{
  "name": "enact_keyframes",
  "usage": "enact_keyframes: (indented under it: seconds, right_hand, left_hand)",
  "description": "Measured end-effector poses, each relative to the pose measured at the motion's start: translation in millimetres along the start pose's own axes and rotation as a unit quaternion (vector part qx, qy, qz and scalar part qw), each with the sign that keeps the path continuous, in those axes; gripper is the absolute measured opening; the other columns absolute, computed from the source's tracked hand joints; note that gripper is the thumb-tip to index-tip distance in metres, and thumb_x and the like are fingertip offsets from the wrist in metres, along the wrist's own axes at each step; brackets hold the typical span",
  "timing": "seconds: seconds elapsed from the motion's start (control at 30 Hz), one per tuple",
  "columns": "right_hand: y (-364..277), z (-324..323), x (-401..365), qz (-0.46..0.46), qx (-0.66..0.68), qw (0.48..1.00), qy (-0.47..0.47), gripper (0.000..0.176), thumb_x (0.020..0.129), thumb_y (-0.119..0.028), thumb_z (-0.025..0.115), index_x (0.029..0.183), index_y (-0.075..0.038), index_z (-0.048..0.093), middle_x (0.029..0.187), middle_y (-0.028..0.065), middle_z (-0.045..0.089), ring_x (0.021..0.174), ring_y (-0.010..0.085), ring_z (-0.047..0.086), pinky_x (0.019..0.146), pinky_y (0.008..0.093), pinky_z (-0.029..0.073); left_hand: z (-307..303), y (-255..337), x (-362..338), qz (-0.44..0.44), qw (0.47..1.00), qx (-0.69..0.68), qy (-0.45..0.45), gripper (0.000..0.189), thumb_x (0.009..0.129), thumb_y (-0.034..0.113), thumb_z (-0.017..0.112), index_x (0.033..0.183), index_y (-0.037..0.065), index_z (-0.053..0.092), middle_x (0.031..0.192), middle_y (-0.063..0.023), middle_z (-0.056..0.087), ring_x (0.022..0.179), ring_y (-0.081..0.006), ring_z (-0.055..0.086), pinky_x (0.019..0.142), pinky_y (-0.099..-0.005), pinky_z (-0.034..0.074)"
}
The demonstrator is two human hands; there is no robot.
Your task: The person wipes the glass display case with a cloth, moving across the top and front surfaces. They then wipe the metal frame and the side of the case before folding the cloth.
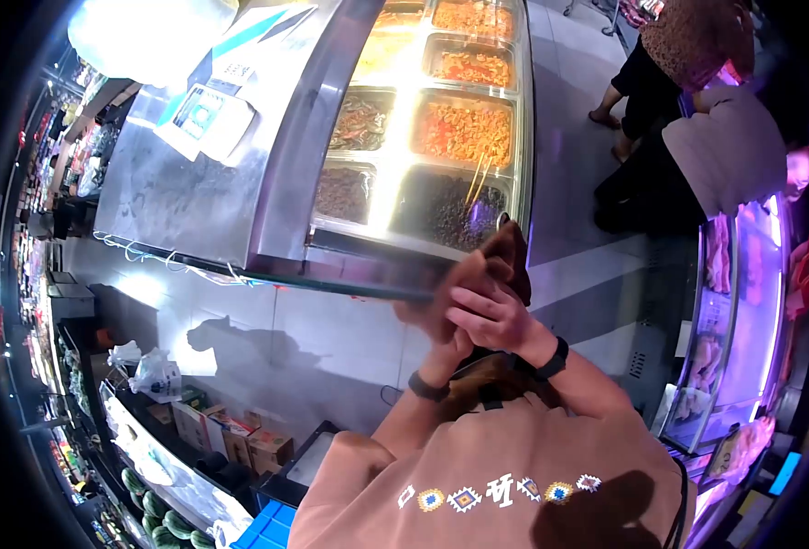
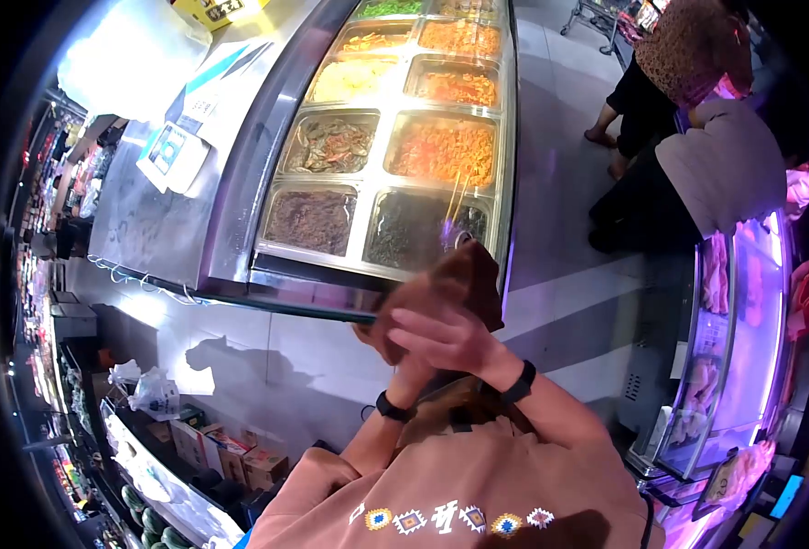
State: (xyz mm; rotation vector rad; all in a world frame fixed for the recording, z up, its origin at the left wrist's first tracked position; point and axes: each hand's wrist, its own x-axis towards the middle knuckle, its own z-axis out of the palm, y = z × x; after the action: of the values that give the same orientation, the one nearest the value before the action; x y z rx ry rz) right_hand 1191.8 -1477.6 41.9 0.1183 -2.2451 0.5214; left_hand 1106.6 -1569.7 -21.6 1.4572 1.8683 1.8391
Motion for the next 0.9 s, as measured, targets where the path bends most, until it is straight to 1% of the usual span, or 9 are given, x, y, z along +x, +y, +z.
enact_keyframes:
  seconds: [0.23,0.37,0.43,0.53,0.57,0.67,0.77,0.83,0.9]
  right_hand:
    - [38.8,10.2,-107.8,0.017,-0.007,1.0,0.001,0.038,0.073,-0.017,0.079,0.105,-0.03,0.065,0.127,0.0008,0.059,0.104,0.0271,0.062,0.087,0.0418,0.053]
    - [58.8,5.3,-117.9,0.01,0.048,0.998,0.048,0.047,0.073,-0.026,0.086,0.115,-0.026,0.065,0.128,0.0039,0.06,0.11,0.0274,0.061,0.095,0.0387,0.049]
    - [64.8,2.5,-145.7,0.302,0.308,0.895,-0.118,0.055,0.072,-0.03,0.087,0.12,-0.018,0.064,0.129,0.0062,0.061,0.113,0.0262,0.06,0.099,0.036,0.047]
    - [90.0,22.7,-215.1,0.448,0.422,0.739,-0.277,0.061,0.076,-0.03,0.084,0.127,-0.004,0.06,0.13,0.009,0.062,0.12,0.0213,0.057,0.105,0.0319,0.044]
    - [100.3,26.3,-228.9,0.423,0.392,0.755,-0.312,0.058,0.079,-0.03,0.082,0.127,-0.005,0.06,0.13,0.009,0.062,0.121,0.0206,0.056,0.105,0.0319,0.044]
    - [119.5,33.6,-225.2,0.159,0.327,0.824,-0.436,0.046,0.089,-0.029,0.071,0.131,-0.013,0.059,0.136,0.0069,0.058,0.129,0.0176,0.05,0.108,0.0316,0.04]
    - [140.7,38.9,-246.7,0.253,0.43,0.745,-0.442,0.043,0.089,-0.027,0.069,0.127,-0.01,0.059,0.133,0.0066,0.058,0.122,0.019,0.053,0.106,0.0318,0.039]
    - [149.4,10.0,-183.1,0.196,0.414,0.698,-0.551,0.042,0.097,-0.036,0.06,0.135,-0.018,0.058,0.136,0.0024,0.059,0.125,0.0145,0.051,0.11,0.0297,0.037]
    - [150.8,-5.5,-162.2,0.209,0.406,0.712,-0.533,0.034,0.095,-0.034,0.064,0.124,-0.016,0.064,0.124,0.0008,0.064,0.115,0.0151,0.057,0.102,0.0297,0.043]
  left_hand:
    - [21.2,-1.2,-26.6,-0.161,0.987,0.016,-0.006,0.029,0.089,0.014,0.059,0.116,0.006,0.067,0.112,-0.0138,0.068,0.099,-0.0343,0.066,0.085,-0.0477,0.05]
    - [31.3,-25.4,-47.3,-0.085,0.985,0.142,-0.054,0.026,0.09,0.023,0.058,0.109,0.01,0.069,0.104,-0.015,0.07,0.092,-0.0379,0.065,0.078,-0.0471,0.05]
    - [46.3,-38.3,-62.0,-0.142,0.971,0.16,-0.108,0.031,0.09,0.031,0.056,0.112,0.013,0.07,0.105,-0.0134,0.069,0.087,-0.039,0.064,0.073,-0.0479,0.049]
    - [73.7,-54.6,-101.5,-0.224,0.966,0.075,-0.103,0.032,0.09,0.027,0.059,0.116,0.012,0.07,0.11,-0.0139,0.069,0.096,-0.0375,0.065,0.081,-0.0478,0.05]
    - [97.1,-61.2,-121.4,-0.195,0.977,0.086,0.011,0.033,0.088,0.023,0.063,0.118,0.011,0.069,0.115,-0.0151,0.068,0.107,-0.035,0.063,0.09,-0.0465,0.05]
    - [148.3,-96.1,-179.2,-0.267,0.95,0.161,-0.004,0.036,0.087,0.022,0.066,0.121,0.009,0.068,0.122,-0.0166,0.066,0.114,-0.0347,0.061,0.099,-0.0468,0.046]
    - [186.4,-84.6,-176.7,-0.331,0.923,0.159,0.114,0.035,0.089,0.021,0.061,0.121,0.009,0.067,0.123,-0.0179,0.064,0.112,-0.037,0.061,0.1,-0.0473,0.044]
    - [188.3,-57.0,-163.5,-0.246,0.912,0.317,0.088,0.034,0.093,0.016,0.052,0.123,0.008,0.065,0.125,-0.0199,0.062,0.115,-0.0371,0.059,0.102,-0.0469,0.043]
    - [201.4,-54.9,-172.5,-0.314,0.928,0.139,0.144,0.036,0.094,0.014,0.049,0.127,0.007,0.062,0.127,-0.0211,0.06,0.118,-0.0386,0.056,0.103,-0.047,0.041]
